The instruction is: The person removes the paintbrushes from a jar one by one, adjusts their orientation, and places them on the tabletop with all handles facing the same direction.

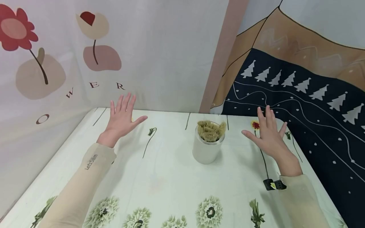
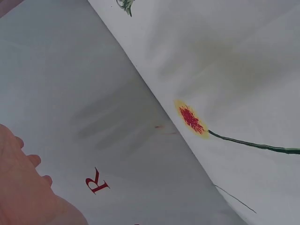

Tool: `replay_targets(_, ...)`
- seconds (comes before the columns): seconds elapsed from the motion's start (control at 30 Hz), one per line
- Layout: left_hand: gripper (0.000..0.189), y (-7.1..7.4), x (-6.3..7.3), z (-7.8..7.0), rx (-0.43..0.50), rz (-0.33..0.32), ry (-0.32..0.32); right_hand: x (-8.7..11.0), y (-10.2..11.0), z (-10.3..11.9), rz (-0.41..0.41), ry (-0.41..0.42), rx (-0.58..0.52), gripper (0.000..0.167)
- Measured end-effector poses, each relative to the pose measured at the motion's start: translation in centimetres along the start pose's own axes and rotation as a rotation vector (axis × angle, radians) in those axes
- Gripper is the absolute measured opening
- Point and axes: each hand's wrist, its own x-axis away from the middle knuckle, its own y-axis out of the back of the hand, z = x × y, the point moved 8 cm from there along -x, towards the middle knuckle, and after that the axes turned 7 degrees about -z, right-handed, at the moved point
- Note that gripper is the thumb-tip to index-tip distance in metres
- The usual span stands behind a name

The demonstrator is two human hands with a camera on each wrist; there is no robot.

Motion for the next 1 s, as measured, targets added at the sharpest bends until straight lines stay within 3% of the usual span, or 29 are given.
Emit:
replay_targets(0.77, 0.103, 0.0, 0.3, -1.6, 0.045, 0.0, -0.032, 1.0, -1.0, 4.3, -0.013, 0.145, -0.243, 0.084)
replay_targets(1.0, 0.102, -0.3, 0.6, -2.3, 0.069, -0.009, -0.048, 1.3, -1.8, 5.2, 0.033, 0.171, -0.331, 0.083)
